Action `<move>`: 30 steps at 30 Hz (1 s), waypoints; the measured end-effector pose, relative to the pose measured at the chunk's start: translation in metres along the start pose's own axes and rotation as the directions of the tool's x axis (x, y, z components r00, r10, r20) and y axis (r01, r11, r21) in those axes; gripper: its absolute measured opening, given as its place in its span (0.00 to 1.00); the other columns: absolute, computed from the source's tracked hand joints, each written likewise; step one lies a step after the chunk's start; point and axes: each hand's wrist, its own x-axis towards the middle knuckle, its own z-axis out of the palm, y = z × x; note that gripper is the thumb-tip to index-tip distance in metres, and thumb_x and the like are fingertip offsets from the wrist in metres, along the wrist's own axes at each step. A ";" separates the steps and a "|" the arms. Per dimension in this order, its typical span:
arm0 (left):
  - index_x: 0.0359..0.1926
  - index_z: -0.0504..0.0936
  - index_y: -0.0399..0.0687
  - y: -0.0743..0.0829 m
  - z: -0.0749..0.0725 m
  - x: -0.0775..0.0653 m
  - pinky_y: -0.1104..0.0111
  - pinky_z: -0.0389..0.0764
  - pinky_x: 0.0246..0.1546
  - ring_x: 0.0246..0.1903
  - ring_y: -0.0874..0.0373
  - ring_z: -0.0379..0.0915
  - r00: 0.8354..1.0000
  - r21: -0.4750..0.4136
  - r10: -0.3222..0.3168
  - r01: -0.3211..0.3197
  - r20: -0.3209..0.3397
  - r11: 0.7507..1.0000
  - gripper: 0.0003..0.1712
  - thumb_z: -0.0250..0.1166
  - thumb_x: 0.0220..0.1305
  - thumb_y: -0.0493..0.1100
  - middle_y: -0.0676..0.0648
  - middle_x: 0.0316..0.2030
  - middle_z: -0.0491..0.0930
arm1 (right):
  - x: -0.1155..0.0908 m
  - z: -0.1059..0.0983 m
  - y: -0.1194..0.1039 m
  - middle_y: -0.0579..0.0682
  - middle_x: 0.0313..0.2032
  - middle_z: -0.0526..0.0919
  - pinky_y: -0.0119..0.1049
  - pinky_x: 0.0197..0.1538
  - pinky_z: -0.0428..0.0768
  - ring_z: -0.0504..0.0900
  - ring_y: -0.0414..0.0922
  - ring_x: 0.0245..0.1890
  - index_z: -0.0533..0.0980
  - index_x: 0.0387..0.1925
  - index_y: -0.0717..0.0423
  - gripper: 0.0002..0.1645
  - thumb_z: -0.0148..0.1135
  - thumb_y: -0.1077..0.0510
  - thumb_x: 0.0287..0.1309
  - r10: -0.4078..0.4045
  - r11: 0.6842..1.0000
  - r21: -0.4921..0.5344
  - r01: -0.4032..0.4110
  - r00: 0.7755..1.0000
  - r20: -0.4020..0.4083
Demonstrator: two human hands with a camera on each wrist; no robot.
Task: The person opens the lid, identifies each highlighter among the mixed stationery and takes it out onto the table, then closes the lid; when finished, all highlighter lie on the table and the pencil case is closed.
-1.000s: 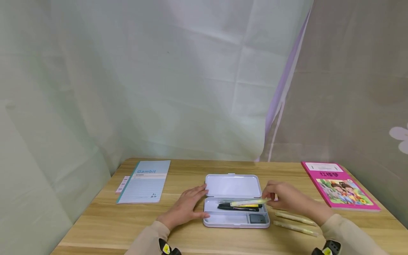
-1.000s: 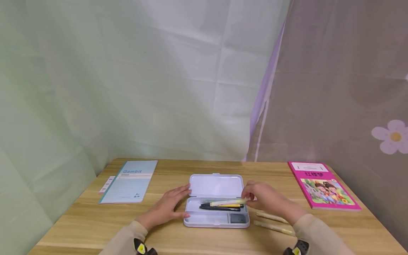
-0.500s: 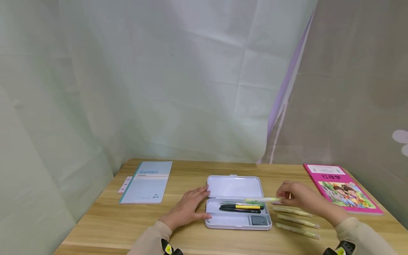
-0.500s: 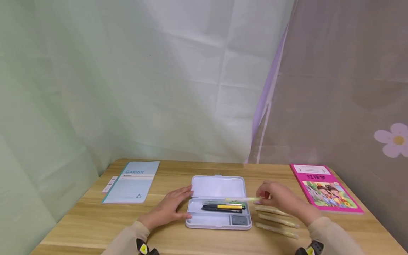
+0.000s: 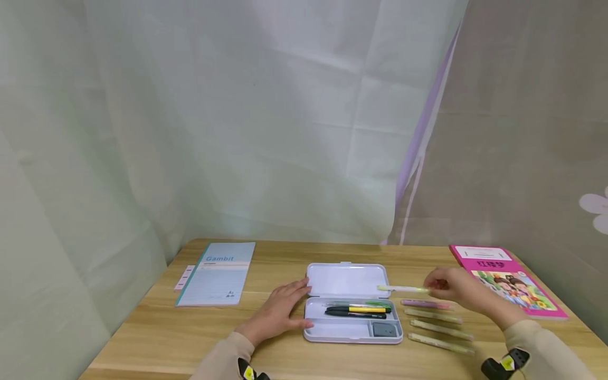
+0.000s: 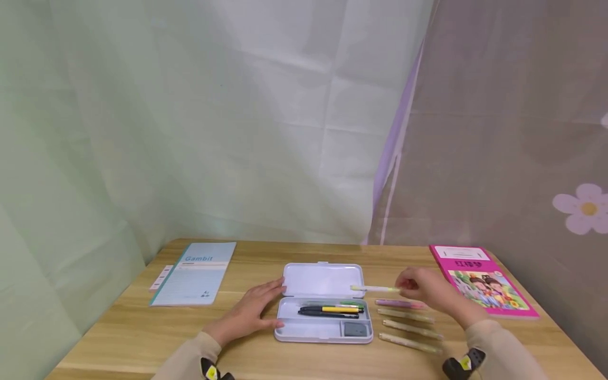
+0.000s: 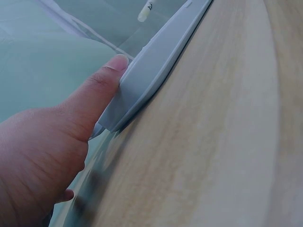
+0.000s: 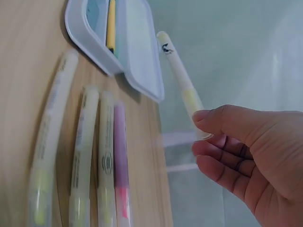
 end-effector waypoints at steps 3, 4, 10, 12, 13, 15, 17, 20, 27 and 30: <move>0.69 0.65 0.45 0.000 0.001 0.000 0.48 0.60 0.70 0.71 0.45 0.57 1.000 -0.003 -0.008 0.008 0.001 1.000 0.47 0.64 0.55 0.67 0.45 0.73 0.58 | -0.003 -0.001 0.008 0.38 0.25 0.77 0.25 0.25 0.71 0.66 0.24 0.25 0.82 0.31 0.57 0.03 0.68 0.64 0.52 0.037 0.999 0.002 -0.037 0.999 0.007; 0.69 0.65 0.45 -0.001 0.002 0.000 0.48 0.60 0.70 0.71 0.45 0.57 1.000 -0.004 -0.007 0.007 0.000 1.000 0.48 0.64 0.55 0.67 0.45 0.73 0.58 | -0.004 -0.002 0.011 0.39 0.25 0.78 0.25 0.25 0.71 0.66 0.24 0.26 0.82 0.31 0.57 0.02 0.68 0.63 0.52 0.051 0.999 0.007 -0.051 0.999 0.015; 0.69 0.65 0.45 -0.003 0.002 -0.001 0.47 0.60 0.70 0.70 0.45 0.57 1.000 -0.009 -0.006 0.006 -0.008 1.000 0.48 0.64 0.55 0.67 0.45 0.73 0.58 | -0.009 -0.002 0.023 0.43 0.28 0.83 0.26 0.27 0.75 0.71 0.24 0.27 0.82 0.31 0.57 0.03 0.68 0.62 0.53 0.099 0.995 0.024 -0.100 0.995 0.026; 0.69 0.65 0.45 -0.003 0.002 -0.001 0.47 0.60 0.69 0.70 0.45 0.57 1.000 -0.010 -0.006 0.006 -0.007 1.000 0.48 0.64 0.55 0.67 0.45 0.73 0.58 | -0.011 -0.001 0.027 0.43 0.27 0.83 0.26 0.27 0.76 0.71 0.24 0.27 0.83 0.30 0.58 0.02 0.68 0.62 0.53 0.098 0.995 0.023 -0.098 0.995 0.021; 0.69 0.65 0.45 -0.003 0.002 -0.001 0.47 0.60 0.69 0.70 0.45 0.57 1.000 -0.008 -0.005 0.005 -0.006 1.000 0.48 0.64 0.55 0.67 0.45 0.73 0.58 | -0.011 0.000 0.030 0.44 0.27 0.83 0.26 0.27 0.76 0.71 0.24 0.27 0.83 0.30 0.58 0.02 0.68 0.63 0.52 0.092 0.996 0.020 -0.092 0.996 0.020; 0.69 0.65 0.45 -0.003 0.003 0.000 0.47 0.60 0.69 0.70 0.45 0.57 1.000 -0.004 -0.005 0.005 -0.003 1.000 0.48 0.64 0.55 0.67 0.45 0.73 0.58 | -0.013 0.000 0.035 0.44 0.27 0.84 0.26 0.28 0.76 0.72 0.24 0.28 0.83 0.30 0.57 0.02 0.68 0.64 0.52 0.092 0.996 0.014 -0.092 0.996 0.019; 0.69 0.65 0.45 -0.002 0.002 0.000 0.47 0.60 0.69 0.70 0.45 0.57 1.000 -0.006 -0.006 0.006 -0.001 1.000 0.48 0.63 0.55 0.68 0.45 0.73 0.59 | -0.014 0.000 0.039 0.45 0.27 0.84 0.26 0.28 0.77 0.72 0.24 0.28 0.83 0.30 0.57 0.02 0.68 0.64 0.52 0.098 0.995 0.011 -0.099 0.995 0.023; 0.68 0.66 0.45 -0.002 0.001 -0.001 0.46 0.61 0.68 0.70 0.45 0.58 1.000 -0.007 -0.004 0.004 -0.002 1.000 0.47 0.63 0.55 0.68 0.44 0.72 0.59 | -0.014 0.001 0.044 0.47 0.29 0.85 0.27 0.29 0.78 0.73 0.24 0.29 0.83 0.30 0.58 0.02 0.68 0.64 0.51 0.109 0.994 0.004 -0.109 0.993 0.032; 0.68 0.66 0.44 -0.002 0.002 0.000 0.47 0.61 0.68 0.70 0.45 0.58 1.000 0.011 -0.001 0.001 -0.001 1.000 0.47 0.63 0.55 0.68 0.44 0.72 0.59 | -0.014 0.006 0.053 0.44 0.29 0.84 0.26 0.30 0.76 0.71 0.25 0.28 0.82 0.30 0.56 0.02 0.67 0.64 0.52 0.216 0.975 0.038 -0.219 0.974 0.072; 0.68 0.66 0.45 -0.002 0.002 0.001 0.47 0.61 0.69 0.70 0.45 0.58 1.000 0.013 -0.006 0.006 0.003 1.000 0.47 0.64 0.55 0.67 0.44 0.73 0.59 | -0.014 0.009 0.057 0.44 0.30 0.84 0.26 0.30 0.76 0.71 0.25 0.27 0.82 0.31 0.57 0.03 0.67 0.63 0.53 0.247 0.964 0.075 -0.253 0.965 0.087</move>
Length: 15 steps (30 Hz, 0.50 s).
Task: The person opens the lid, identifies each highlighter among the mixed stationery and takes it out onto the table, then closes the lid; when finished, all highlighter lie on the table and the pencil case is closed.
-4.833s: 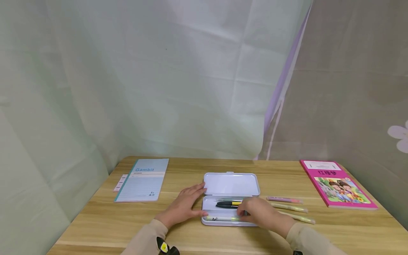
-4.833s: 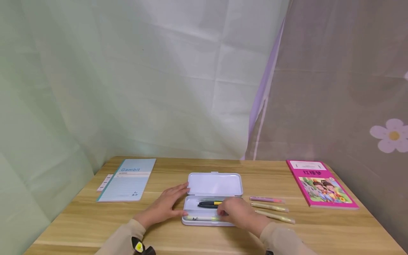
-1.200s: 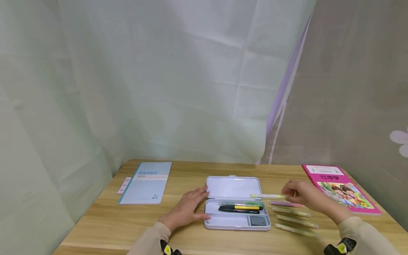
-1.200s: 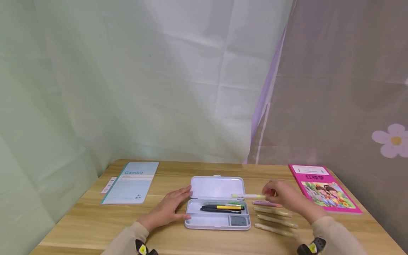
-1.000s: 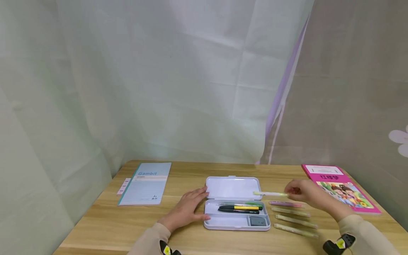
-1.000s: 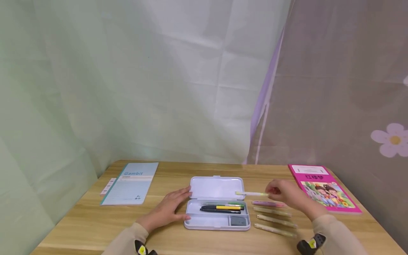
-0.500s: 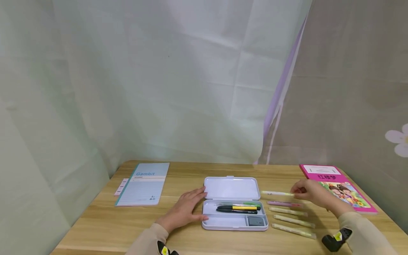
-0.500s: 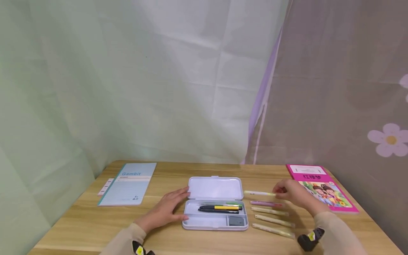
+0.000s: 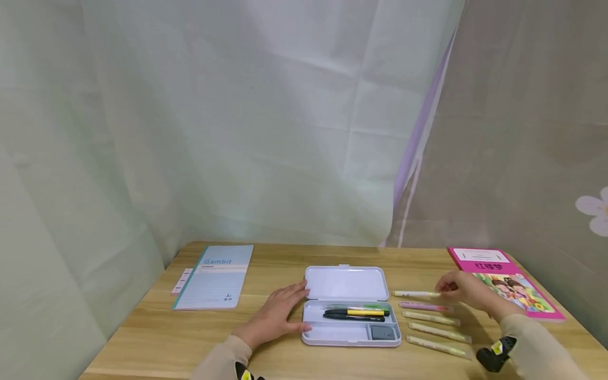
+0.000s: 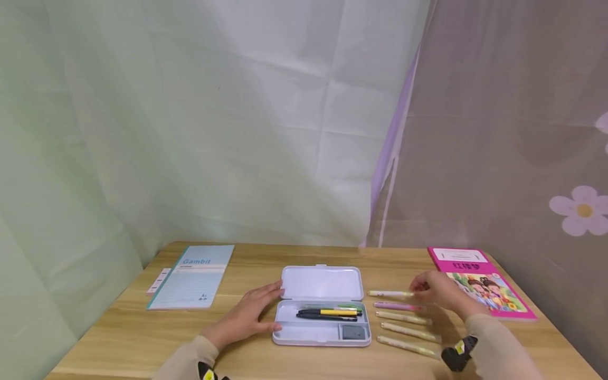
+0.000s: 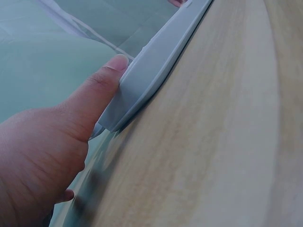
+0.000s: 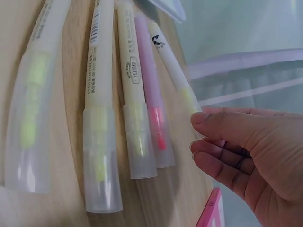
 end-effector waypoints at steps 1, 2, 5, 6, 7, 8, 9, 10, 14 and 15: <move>0.68 0.66 0.45 0.000 0.000 0.000 0.47 0.61 0.69 0.70 0.45 0.58 1.000 -0.003 -0.002 0.002 0.002 1.000 0.47 0.64 0.55 0.67 0.45 0.73 0.59 | 0.000 0.001 0.002 0.44 0.29 0.84 0.26 0.30 0.76 0.71 0.26 0.27 0.82 0.31 0.57 0.03 0.67 0.63 0.53 0.004 1.000 0.011 -0.004 1.000 0.001; 0.68 0.66 0.45 0.000 0.000 0.000 0.47 0.61 0.69 0.70 0.45 0.58 1.000 -0.004 -0.002 0.002 0.002 1.000 0.47 0.64 0.55 0.67 0.45 0.73 0.59 | 0.001 0.002 0.003 0.44 0.29 0.84 0.26 0.30 0.76 0.71 0.26 0.27 0.82 0.32 0.57 0.03 0.67 0.62 0.53 0.005 1.000 0.020 -0.005 1.000 0.004; 0.68 0.66 0.45 0.001 0.000 -0.001 0.47 0.61 0.68 0.70 0.45 0.58 1.000 -0.005 -0.004 0.004 0.002 1.000 0.47 0.64 0.55 0.67 0.45 0.73 0.59 | 0.001 0.005 0.009 0.43 0.28 0.82 0.26 0.30 0.75 0.70 0.27 0.27 0.82 0.31 0.57 0.05 0.69 0.60 0.52 -0.001 0.999 0.035 0.001 1.000 0.010; 0.68 0.66 0.45 0.000 0.001 -0.001 0.47 0.62 0.68 0.70 0.45 0.58 1.000 -0.002 -0.001 0.001 0.001 1.000 0.47 0.64 0.55 0.67 0.45 0.72 0.59 | 0.002 0.006 0.010 0.43 0.28 0.82 0.26 0.30 0.75 0.70 0.27 0.27 0.82 0.31 0.56 0.05 0.69 0.59 0.52 0.000 0.999 0.040 -0.001 1.000 0.014; 0.68 0.66 0.45 0.000 0.001 -0.001 0.47 0.62 0.68 0.70 0.45 0.58 1.000 -0.001 0.000 0.000 0.000 1.000 0.47 0.64 0.55 0.68 0.45 0.72 0.59 | 0.002 0.008 0.012 0.42 0.28 0.82 0.26 0.30 0.74 0.70 0.27 0.27 0.82 0.31 0.56 0.05 0.70 0.59 0.51 0.002 0.999 0.042 -0.003 1.000 0.016; 0.68 0.66 0.45 0.000 0.001 -0.001 0.47 0.62 0.68 0.70 0.45 0.58 1.000 0.000 0.001 -0.001 0.000 1.000 0.47 0.64 0.55 0.68 0.45 0.72 0.59 | 0.002 0.008 0.013 0.42 0.28 0.82 0.26 0.29 0.74 0.70 0.27 0.26 0.82 0.31 0.56 0.06 0.70 0.58 0.51 0.001 0.999 0.044 -0.001 1.000 0.019; 0.68 0.66 0.45 -0.001 0.002 -0.001 0.47 0.62 0.68 0.70 0.45 0.58 1.000 0.000 0.002 -0.002 0.000 1.000 0.48 0.64 0.55 0.68 0.45 0.72 0.59 | 0.002 0.009 0.014 0.42 0.28 0.81 0.26 0.29 0.74 0.70 0.27 0.26 0.82 0.31 0.56 0.06 0.70 0.58 0.51 0.001 0.999 0.045 -0.002 1.000 0.019; 0.68 0.66 0.45 -0.001 0.002 -0.001 0.47 0.62 0.68 0.70 0.45 0.58 1.000 0.000 0.004 -0.004 -0.001 1.000 0.48 0.63 0.55 0.68 0.45 0.72 0.59 | 0.002 0.010 0.015 0.41 0.27 0.81 0.27 0.29 0.74 0.70 0.27 0.26 0.82 0.31 0.56 0.06 0.70 0.58 0.51 0.001 0.999 0.042 -0.001 1.000 0.017; 0.68 0.66 0.45 -0.002 0.002 0.000 0.47 0.62 0.68 0.70 0.44 0.58 1.000 0.007 0.018 -0.018 -0.013 1.000 0.48 0.63 0.55 0.68 0.44 0.72 0.59 | 0.002 0.011 0.016 0.41 0.27 0.81 0.27 0.29 0.73 0.70 0.27 0.26 0.81 0.31 0.55 0.06 0.70 0.58 0.51 0.007 1.000 0.029 -0.008 1.000 0.023; 0.68 0.67 0.44 -0.003 0.002 0.000 0.46 0.63 0.67 0.69 0.43 0.59 1.000 0.011 0.025 -0.025 -0.018 1.000 0.48 0.63 0.55 0.68 0.43 0.72 0.60 | 0.002 0.011 0.017 0.41 0.26 0.81 0.27 0.29 0.73 0.70 0.27 0.26 0.81 0.31 0.55 0.06 0.70 0.59 0.51 0.009 1.000 0.022 -0.010 1.000 0.024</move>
